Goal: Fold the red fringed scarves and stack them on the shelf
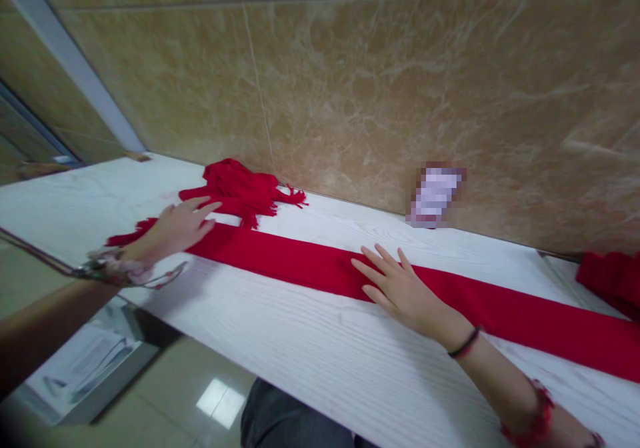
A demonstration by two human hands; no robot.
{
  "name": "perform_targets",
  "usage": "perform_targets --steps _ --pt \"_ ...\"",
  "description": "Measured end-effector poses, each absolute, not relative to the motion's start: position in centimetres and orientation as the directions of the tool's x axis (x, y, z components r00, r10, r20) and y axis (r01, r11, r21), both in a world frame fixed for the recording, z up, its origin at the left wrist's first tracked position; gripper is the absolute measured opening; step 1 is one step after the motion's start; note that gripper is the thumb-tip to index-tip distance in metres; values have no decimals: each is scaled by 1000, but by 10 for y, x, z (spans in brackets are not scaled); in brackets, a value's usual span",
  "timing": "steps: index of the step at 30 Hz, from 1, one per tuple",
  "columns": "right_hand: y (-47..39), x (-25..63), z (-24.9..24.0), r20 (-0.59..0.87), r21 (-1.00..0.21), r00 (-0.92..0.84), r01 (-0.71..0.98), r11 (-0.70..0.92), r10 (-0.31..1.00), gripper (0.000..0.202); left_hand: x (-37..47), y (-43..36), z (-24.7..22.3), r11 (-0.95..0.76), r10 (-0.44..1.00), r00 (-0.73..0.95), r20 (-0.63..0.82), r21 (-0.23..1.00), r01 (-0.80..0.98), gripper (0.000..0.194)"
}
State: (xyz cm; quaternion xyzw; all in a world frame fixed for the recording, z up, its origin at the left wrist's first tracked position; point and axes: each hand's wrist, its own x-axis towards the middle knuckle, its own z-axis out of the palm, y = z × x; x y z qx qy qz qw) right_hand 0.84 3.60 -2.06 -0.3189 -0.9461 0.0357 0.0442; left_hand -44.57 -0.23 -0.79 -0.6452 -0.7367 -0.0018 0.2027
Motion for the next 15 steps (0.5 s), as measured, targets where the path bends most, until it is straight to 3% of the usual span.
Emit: perform_targets --steps 4,7,15 --pt "35 -55 -11 67 -106 -832 543 833 551 53 -413 -10 -29 79 994 -71 87 -97 992 51" --pt "34 -84 -19 31 -123 -870 484 866 491 54 -420 -8 -38 116 993 -117 -26 -41 992 55" --pt "36 -93 -33 49 -96 -853 514 852 520 53 -470 1 -29 199 980 -198 25 -70 978 61"
